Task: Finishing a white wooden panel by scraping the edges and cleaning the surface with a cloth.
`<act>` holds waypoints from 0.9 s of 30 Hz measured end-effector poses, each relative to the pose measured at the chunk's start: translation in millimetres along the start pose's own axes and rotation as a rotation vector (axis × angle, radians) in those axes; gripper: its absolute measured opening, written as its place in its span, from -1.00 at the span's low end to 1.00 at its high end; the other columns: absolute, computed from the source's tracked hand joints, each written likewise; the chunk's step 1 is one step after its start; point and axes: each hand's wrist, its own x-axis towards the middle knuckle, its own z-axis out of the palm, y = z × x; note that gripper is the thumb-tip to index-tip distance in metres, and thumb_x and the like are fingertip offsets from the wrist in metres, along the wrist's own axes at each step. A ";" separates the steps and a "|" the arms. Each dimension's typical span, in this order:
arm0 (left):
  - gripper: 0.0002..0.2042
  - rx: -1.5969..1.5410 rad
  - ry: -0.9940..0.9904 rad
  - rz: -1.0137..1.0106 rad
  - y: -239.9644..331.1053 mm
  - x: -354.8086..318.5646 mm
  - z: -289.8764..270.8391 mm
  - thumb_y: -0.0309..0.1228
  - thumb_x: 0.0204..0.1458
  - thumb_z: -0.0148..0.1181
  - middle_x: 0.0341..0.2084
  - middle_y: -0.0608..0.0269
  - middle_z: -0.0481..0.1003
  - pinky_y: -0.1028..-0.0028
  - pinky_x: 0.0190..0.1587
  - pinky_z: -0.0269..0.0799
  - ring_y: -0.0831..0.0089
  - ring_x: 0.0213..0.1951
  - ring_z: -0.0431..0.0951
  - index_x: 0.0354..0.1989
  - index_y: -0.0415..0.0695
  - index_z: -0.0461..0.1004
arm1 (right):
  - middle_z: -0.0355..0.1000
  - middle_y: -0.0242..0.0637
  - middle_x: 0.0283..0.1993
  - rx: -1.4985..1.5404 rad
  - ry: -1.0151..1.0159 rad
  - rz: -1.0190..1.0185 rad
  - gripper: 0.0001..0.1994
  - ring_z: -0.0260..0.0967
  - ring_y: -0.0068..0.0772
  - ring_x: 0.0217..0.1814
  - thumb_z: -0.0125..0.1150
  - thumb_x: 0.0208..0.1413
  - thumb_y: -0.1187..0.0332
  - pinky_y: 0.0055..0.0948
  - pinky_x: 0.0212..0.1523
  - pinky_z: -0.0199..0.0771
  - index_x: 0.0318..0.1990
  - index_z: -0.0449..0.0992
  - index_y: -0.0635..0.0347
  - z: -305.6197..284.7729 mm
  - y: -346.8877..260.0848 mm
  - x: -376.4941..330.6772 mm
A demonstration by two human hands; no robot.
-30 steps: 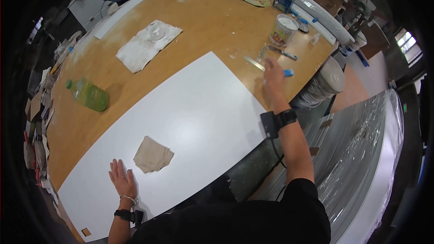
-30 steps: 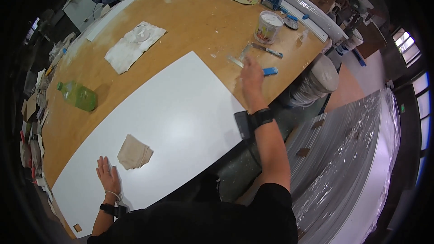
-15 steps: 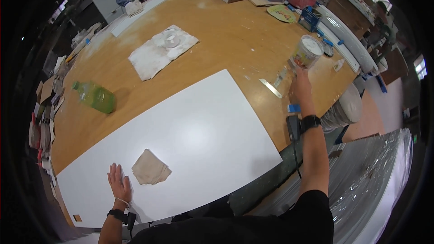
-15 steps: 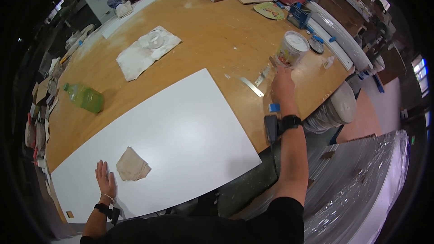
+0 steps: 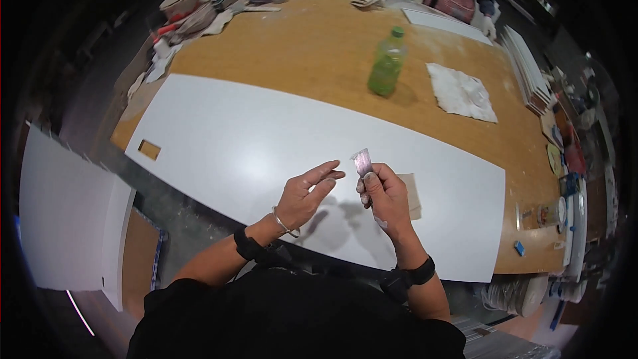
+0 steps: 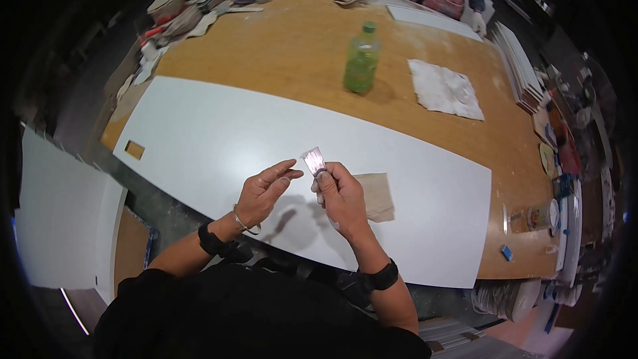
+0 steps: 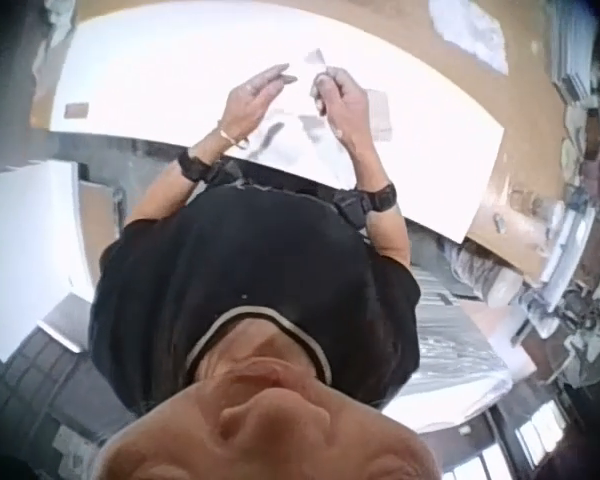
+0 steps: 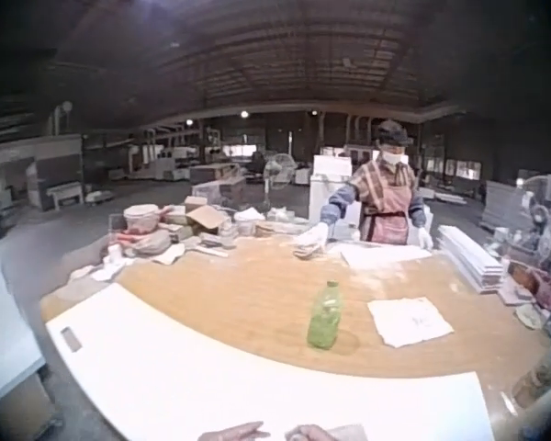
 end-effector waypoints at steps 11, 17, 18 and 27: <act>-0.84 -0.634 0.426 0.099 3.9 -96.8 -221.2 -0.47 0.05 0.08 -0.36 0.21 0.49 0.54 -0.10 0.40 0.51 -0.25 0.48 -0.23 -0.28 0.42 | 0.33 -0.47 -0.51 0.050 -0.515 0.153 -0.80 0.12 -0.76 -0.57 -0.10 0.19 0.33 -0.73 -0.57 0.13 -0.18 0.38 0.25 268.3 -23.7 43.3; -0.87 -0.668 0.601 0.140 -16.8 -122.0 -278.5 -0.49 0.03 0.11 -0.39 0.19 0.48 0.51 -0.18 0.43 0.49 -0.31 0.49 -0.30 -0.29 0.41 | 0.38 -0.44 -0.42 0.097 -0.753 0.123 -0.79 0.20 -0.75 -0.48 -0.09 0.19 0.34 -0.72 -0.51 0.18 -0.15 0.39 0.26 338.3 -15.3 65.9; -0.87 -0.649 0.642 0.150 -18.5 -125.1 -287.3 -0.49 0.03 0.11 -0.40 0.19 0.48 0.51 -0.21 0.44 0.49 -0.33 0.49 -0.30 -0.30 0.40 | 0.38 -0.44 -0.42 0.108 -0.799 0.122 -0.79 0.20 -0.75 -0.48 -0.09 0.19 0.34 -0.72 -0.51 0.18 -0.15 0.39 0.26 348.5 -13.3 71.0; -0.86 -0.457 0.765 0.016 -18.4 -140.7 -357.8 -0.49 0.00 0.15 -0.45 0.23 0.46 0.56 -0.27 0.46 0.51 -0.37 0.49 -0.32 -0.30 0.39 | 0.35 -0.47 -0.48 0.172 -0.971 0.125 -0.84 0.16 -0.76 -0.53 -0.04 0.15 0.34 -0.72 -0.53 0.14 -0.32 0.40 0.23 435.5 2.3 114.5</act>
